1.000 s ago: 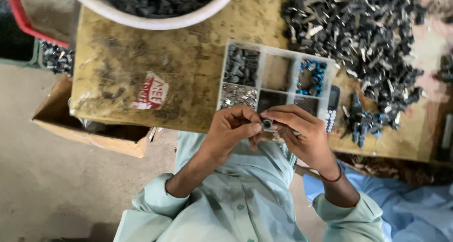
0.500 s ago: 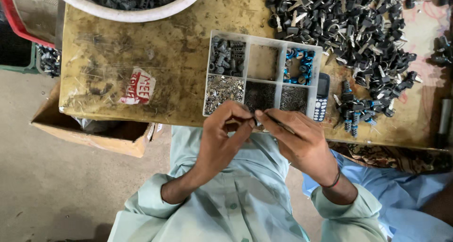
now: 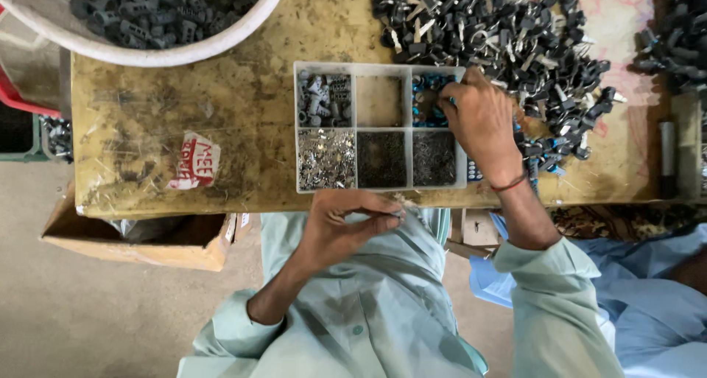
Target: The person assembles small lock components by hand at a workbench. They pick a lock body, insert a pin, and add a blue ring, repeating the process for multiple units. A second person is visible to the right also handling similar parts.
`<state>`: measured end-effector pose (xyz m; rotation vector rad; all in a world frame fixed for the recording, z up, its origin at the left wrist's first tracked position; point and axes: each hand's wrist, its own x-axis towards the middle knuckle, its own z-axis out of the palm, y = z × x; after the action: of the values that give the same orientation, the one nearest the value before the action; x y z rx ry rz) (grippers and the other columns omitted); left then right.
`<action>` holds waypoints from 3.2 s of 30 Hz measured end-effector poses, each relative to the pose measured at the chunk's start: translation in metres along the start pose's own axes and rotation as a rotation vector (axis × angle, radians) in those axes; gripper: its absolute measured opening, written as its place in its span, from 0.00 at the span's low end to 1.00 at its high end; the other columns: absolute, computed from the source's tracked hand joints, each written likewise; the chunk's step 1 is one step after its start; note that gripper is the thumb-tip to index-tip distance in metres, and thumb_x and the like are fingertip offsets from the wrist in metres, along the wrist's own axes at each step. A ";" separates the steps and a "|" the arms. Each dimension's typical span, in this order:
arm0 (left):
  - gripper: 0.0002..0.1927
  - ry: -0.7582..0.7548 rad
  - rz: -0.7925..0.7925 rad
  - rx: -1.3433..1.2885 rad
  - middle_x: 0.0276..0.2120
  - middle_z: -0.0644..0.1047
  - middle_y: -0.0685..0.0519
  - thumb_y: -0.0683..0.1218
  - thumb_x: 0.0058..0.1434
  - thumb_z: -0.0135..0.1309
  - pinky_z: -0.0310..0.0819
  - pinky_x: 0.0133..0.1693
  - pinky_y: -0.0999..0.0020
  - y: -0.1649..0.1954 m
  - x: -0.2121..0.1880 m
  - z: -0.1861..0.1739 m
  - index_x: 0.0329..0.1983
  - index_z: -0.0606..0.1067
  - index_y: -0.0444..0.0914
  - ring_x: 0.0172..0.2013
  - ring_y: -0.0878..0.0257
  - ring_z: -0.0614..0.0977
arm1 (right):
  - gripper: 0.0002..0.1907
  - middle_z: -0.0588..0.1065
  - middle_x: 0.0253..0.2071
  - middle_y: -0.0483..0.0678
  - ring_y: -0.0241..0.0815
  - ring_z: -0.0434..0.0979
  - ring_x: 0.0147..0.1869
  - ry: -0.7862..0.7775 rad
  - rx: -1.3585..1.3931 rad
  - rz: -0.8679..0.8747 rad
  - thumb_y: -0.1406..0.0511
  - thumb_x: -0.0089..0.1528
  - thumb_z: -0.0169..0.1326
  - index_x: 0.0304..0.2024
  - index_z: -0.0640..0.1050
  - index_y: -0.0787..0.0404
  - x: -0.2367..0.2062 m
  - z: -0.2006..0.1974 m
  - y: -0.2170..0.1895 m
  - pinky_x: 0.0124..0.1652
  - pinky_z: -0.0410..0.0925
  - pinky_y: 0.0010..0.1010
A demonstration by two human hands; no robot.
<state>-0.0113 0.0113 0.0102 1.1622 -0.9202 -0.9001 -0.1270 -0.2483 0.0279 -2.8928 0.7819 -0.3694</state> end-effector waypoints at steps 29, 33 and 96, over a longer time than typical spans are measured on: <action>0.08 -0.096 0.034 0.028 0.40 0.85 0.51 0.34 0.61 0.63 0.83 0.46 0.70 -0.003 0.014 0.002 0.44 0.81 0.35 0.43 0.64 0.87 | 0.04 0.76 0.37 0.51 0.54 0.79 0.39 -0.010 0.079 -0.110 0.64 0.61 0.64 0.36 0.83 0.57 0.017 0.019 0.006 0.44 0.69 0.44; 0.10 -0.114 -0.043 -0.015 0.40 0.85 0.51 0.33 0.61 0.62 0.84 0.45 0.70 -0.003 0.014 0.002 0.45 0.81 0.35 0.41 0.64 0.86 | 0.06 0.77 0.37 0.51 0.54 0.79 0.38 -0.001 0.115 -0.127 0.64 0.59 0.66 0.36 0.83 0.58 0.018 0.022 0.007 0.42 0.69 0.45; 0.20 -0.199 0.549 0.839 0.59 0.75 0.42 0.39 0.58 0.56 0.76 0.54 0.55 0.017 0.010 -0.023 0.55 0.74 0.33 0.59 0.46 0.78 | 0.06 0.79 0.36 0.52 0.40 0.82 0.33 -0.486 1.622 0.350 0.71 0.71 0.50 0.50 0.69 0.65 -0.082 -0.013 -0.070 0.30 0.75 0.29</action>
<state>0.0151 0.0125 0.0245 1.4044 -1.7698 -0.1527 -0.1658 -0.1473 0.0362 -1.2100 0.4618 -0.1072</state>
